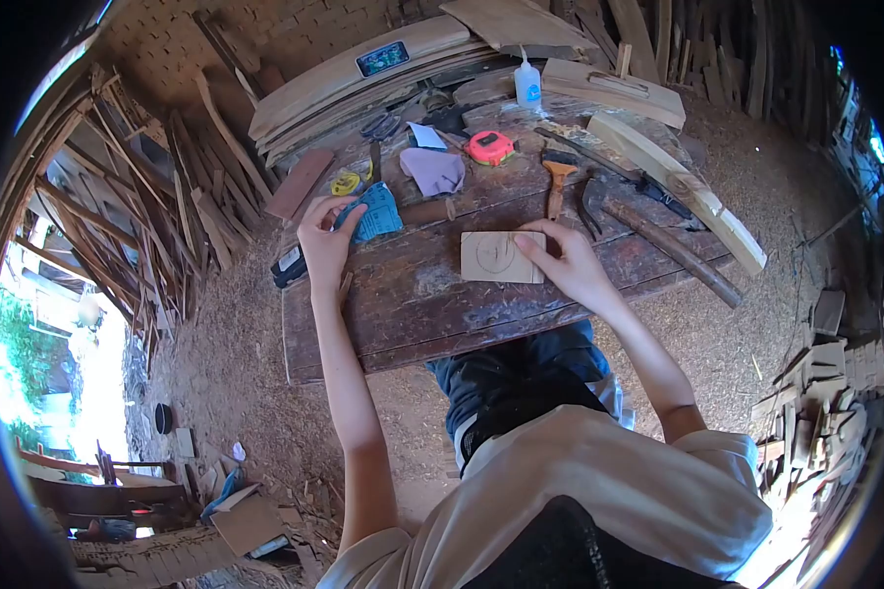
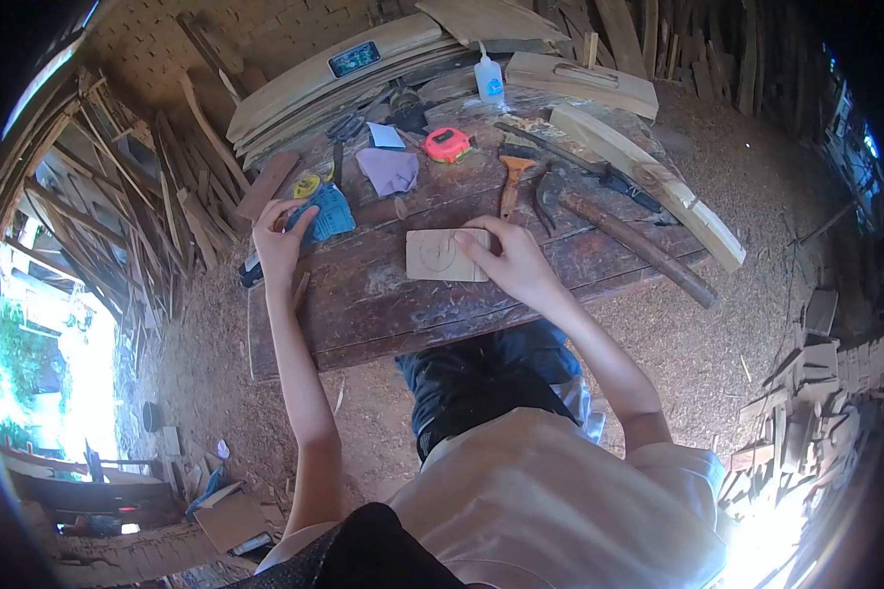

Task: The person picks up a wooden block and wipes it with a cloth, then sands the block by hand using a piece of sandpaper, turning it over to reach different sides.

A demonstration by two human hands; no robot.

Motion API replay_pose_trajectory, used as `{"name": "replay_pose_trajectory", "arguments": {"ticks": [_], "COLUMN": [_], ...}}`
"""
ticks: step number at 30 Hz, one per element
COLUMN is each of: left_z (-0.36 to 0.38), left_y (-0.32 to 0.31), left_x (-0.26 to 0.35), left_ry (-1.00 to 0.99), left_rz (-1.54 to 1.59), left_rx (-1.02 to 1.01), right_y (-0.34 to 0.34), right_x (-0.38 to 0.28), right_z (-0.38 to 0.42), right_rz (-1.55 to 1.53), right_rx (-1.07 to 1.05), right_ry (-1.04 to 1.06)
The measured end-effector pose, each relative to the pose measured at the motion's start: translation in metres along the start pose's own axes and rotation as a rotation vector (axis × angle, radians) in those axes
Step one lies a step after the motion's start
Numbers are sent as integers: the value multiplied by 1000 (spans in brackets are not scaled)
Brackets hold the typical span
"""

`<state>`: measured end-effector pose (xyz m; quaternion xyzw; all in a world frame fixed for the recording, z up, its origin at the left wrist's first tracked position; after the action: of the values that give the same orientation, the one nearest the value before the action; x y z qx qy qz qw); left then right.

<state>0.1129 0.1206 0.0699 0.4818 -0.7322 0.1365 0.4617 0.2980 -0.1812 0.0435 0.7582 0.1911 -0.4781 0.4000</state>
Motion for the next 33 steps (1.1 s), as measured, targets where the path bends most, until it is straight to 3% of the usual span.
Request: {"name": "replay_pose_trajectory", "arguments": {"ticks": [3, 5, 7, 8, 11, 15, 17, 19, 22, 24, 25, 27, 33], "left_z": [5, 9, 17, 25, 53, 87, 94, 91, 90, 91, 92, 100, 124], "left_y": [-8, -13, -19, -22, -32, -56, -73, -89, -109, -116, -116, -115, -112], "left_x": [18, 28, 39, 45, 78, 114, 116, 103, 86, 89, 91, 102, 103], "left_ry": [-133, -127, -184, -235, -298, -179, 10, 18, 203, -56, -55, -287, -205], "left_rz": [-14, -46, -33, -25, -190, -156, 154, 166, 229, -226, -225, -363, -405], "left_rx": [27, 34, 22, 18, -39, -69, 1, 12, -151, -179, -177, -197, -462], "right_y": [-2, -3, -6, -4, -1, 2, 0, -1, -1, -2, -3, -2, -2], "right_x": [-1, 3, -3, -6, 0, 1, 4, 5, 8, 8, 7, 6, 9], "right_z": [5, 7, 12, 14, 13, 17, 21, 25, 28, 30, 30, 30, 29], "right_rz": [256, 268, 288, 267, 284, 408, 475, 475, 462, 444, 407, 370, 391], "right_rx": [114, 58, 40, -55, -74, -20, 46, 24, 17, 32, 45, 60, 32], "right_ry": [219, 188, 360, 314, 272, 315, 352, 340, 323, 320, 314, 305, 291]}}
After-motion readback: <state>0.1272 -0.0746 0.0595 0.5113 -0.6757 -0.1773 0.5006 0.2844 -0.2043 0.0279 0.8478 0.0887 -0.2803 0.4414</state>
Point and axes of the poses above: each hand's wrist, its own z-axis away from the middle knuckle, its own y-axis out of the back of the hand, x = y × z, the point moved 1 cm from there along -z, towards the middle knuckle, and after that the axes turned 9 degrees about z, right-handed, at the moved point
